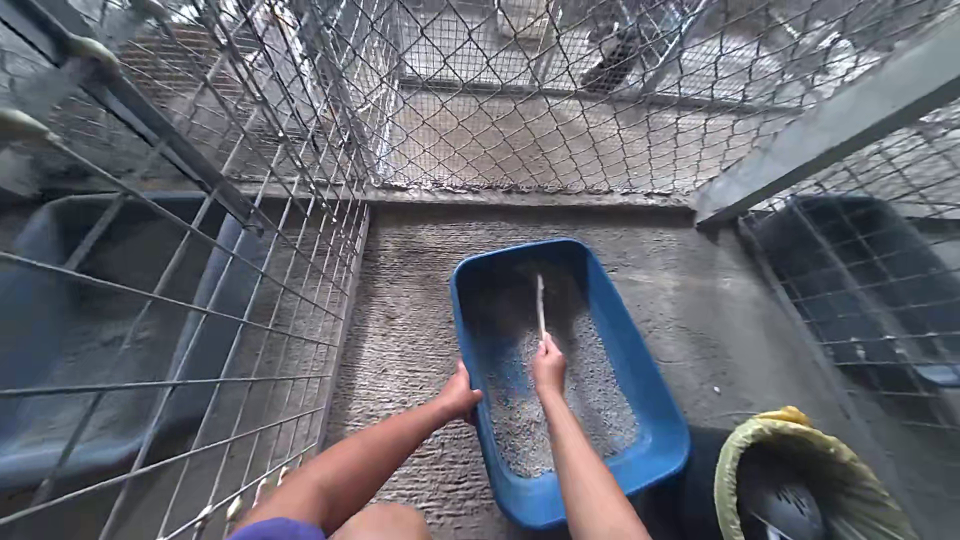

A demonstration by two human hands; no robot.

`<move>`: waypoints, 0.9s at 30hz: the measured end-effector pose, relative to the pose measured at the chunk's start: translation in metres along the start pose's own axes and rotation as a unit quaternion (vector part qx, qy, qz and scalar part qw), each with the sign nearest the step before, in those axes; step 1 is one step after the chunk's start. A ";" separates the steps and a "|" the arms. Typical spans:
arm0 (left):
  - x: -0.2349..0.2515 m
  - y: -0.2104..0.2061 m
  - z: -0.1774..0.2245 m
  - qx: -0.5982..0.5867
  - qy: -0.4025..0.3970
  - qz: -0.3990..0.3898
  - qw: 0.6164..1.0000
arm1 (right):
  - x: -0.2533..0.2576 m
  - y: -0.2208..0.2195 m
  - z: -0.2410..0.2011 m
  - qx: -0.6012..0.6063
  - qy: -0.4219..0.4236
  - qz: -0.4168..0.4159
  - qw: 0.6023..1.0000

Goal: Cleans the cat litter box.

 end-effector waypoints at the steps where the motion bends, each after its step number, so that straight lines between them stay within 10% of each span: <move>1: 0.000 0.001 0.000 0.002 0.000 0.002 1.000 | 0.005 0.013 0.004 -0.001 -0.006 0.007 1.000; 5: 0.002 0.000 0.003 0.003 -0.005 -0.004 1.000 | -0.035 0.093 0.002 -0.187 -0.007 -0.103 0.977; 8: 0.006 -0.001 0.000 0.011 -0.002 -0.004 1.000 | -0.116 0.143 -0.007 -0.405 -0.037 -0.210 0.889; 12: 0.007 -0.001 0.002 0.023 0.004 -0.012 1.000 | -0.174 0.142 0.045 -0.481 -0.046 -0.257 0.837; 15: 0.008 -0.003 0.003 0.018 0.000 -0.009 1.000 | -0.140 0.095 0.067 -0.458 -0.006 -0.217 0.862; 20: 0.006 -0.003 -0.004 0.000 -0.009 0.000 1.000 | -0.033 0.021 -0.023 -0.408 -0.002 -0.192 0.893; 27: 0.010 -0.003 0.000 0.019 0.002 -0.001 1.000 | -0.094 0.034 -0.050 -0.233 0.012 -0.274 0.933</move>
Point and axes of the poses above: each hand's wrist, its own x-axis towards the middle knuckle, its own y-axis out of the back of the hand, z = x × y, the point moved 3 cm from there along x, towards the middle knuckle, and after that the axes turned 4 degrees about x, right-handed, at the moved point
